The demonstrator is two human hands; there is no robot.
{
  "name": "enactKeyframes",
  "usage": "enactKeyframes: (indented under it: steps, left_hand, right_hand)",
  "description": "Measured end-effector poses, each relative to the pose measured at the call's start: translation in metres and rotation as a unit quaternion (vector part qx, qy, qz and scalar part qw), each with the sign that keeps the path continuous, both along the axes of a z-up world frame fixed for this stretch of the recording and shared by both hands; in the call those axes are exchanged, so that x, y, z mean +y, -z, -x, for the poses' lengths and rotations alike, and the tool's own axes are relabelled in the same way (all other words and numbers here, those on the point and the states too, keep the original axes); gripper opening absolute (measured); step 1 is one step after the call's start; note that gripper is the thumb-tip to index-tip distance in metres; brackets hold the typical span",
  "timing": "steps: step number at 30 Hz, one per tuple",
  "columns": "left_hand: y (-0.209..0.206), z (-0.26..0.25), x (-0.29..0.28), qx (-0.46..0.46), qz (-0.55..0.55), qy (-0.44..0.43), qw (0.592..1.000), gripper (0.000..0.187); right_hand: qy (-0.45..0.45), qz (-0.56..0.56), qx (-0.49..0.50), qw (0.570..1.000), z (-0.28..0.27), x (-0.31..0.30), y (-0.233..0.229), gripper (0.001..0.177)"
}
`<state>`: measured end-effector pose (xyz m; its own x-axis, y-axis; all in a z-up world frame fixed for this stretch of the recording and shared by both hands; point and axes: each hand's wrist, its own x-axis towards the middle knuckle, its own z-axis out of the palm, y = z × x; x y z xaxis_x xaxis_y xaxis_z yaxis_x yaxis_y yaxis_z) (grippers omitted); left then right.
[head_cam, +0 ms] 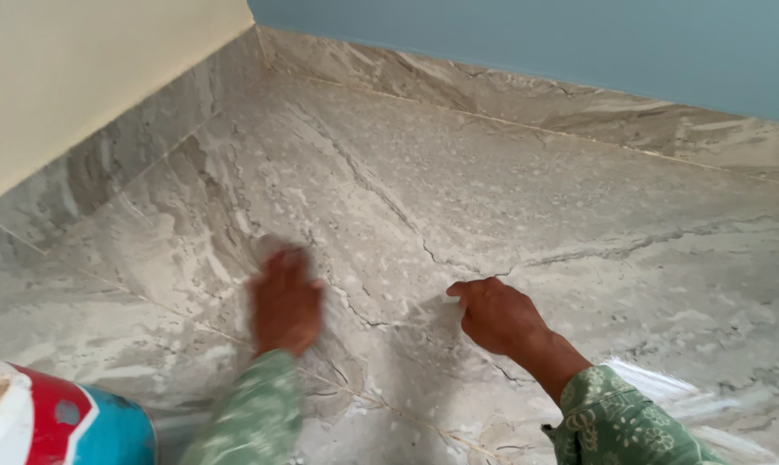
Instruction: The person wipes a marble-patterned tiled floor with a cloth, focusing on the corner and grout lines. They dip the cloth into a bucket of water, wring it out, and continue wiping the floor surface.
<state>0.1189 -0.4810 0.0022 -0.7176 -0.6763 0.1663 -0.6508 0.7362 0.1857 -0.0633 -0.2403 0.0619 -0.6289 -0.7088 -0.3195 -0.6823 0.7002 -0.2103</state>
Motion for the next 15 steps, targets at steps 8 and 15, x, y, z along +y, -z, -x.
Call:
enactKeyframes:
  steps: [8, 15]
  left_hand:
    - [0.009, 0.086, 0.154, 0.021, -0.034, 0.228, 0.973, 0.054]
    - [-0.022, 0.023, 0.2, -0.028, -0.169, 0.422, 0.89, 0.059]
  right_hand:
    - [0.051, 0.102, -0.053, 0.992, 0.008, 0.021, -0.01, 0.052]
    - [0.116, 0.037, 0.038, 0.992, 0.004, 0.074, -0.005, 0.037]
